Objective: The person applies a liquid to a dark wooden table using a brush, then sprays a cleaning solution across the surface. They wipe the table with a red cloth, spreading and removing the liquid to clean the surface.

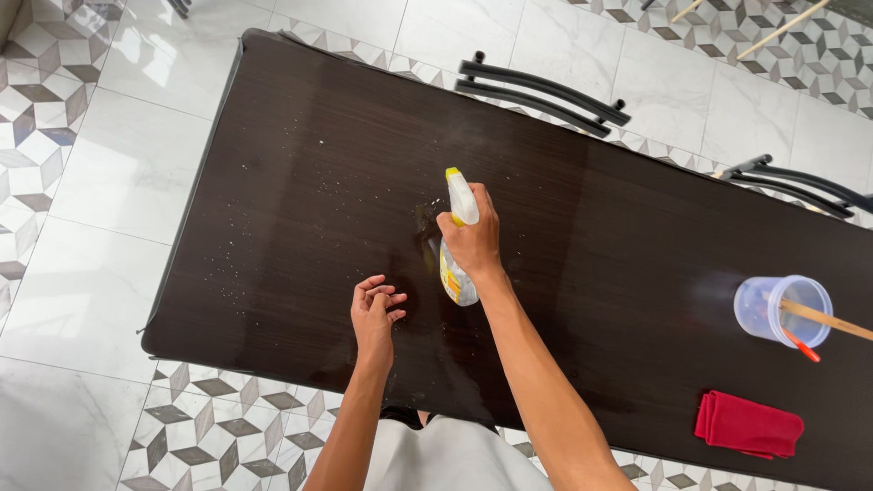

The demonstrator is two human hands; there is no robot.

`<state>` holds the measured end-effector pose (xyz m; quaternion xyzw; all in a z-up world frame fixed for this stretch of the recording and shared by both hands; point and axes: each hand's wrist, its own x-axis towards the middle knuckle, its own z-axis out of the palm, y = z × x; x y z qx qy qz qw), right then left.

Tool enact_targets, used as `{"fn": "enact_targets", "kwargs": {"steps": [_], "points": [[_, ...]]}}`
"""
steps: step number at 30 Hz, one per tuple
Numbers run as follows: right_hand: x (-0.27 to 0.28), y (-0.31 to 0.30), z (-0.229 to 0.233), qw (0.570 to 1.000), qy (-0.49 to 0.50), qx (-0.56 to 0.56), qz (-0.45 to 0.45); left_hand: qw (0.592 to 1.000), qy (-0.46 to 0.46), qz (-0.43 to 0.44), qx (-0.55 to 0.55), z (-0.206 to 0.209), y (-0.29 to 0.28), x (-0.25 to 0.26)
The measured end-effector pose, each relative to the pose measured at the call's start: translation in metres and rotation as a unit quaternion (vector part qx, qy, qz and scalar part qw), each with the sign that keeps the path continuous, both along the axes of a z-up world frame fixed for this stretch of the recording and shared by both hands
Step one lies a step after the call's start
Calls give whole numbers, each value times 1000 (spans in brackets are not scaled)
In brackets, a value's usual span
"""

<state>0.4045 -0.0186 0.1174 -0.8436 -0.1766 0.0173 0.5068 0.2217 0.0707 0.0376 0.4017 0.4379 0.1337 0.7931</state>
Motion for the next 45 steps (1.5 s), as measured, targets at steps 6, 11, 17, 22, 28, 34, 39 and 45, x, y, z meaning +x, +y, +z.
{"fn": "enact_targets", "kwargs": {"steps": [6, 11, 17, 22, 28, 34, 39, 45], "points": [[22, 50, 0, 996, 90, -14, 8, 999, 36, 22, 5, 5, 41, -1], [23, 101, 0, 997, -52, 6, 59, 989, 42, 97, 102, 8, 72, -30], [16, 157, 2, 989, 117, 6, 93, 962, 107, 183, 170, 8, 102, -87], [-9, 181, 2, 990, -28, 13, 141, 936, 187, 197, 225, 14, 96, -129], [-58, 183, 9, 977, 96, -10, 191, 917, 321, 173, 159, -3, 72, -155], [-134, 129, 14, 957, 64, 11, 281, 955, 210, 196, 71, -46, 28, -171], [-182, 60, 11, 946, 100, 3, 309, 963, 166, 192, 86, -67, -18, -178], [-187, -27, 6, 971, 52, 18, 232, 975, 148, 155, 57, -56, -78, -174]]}}
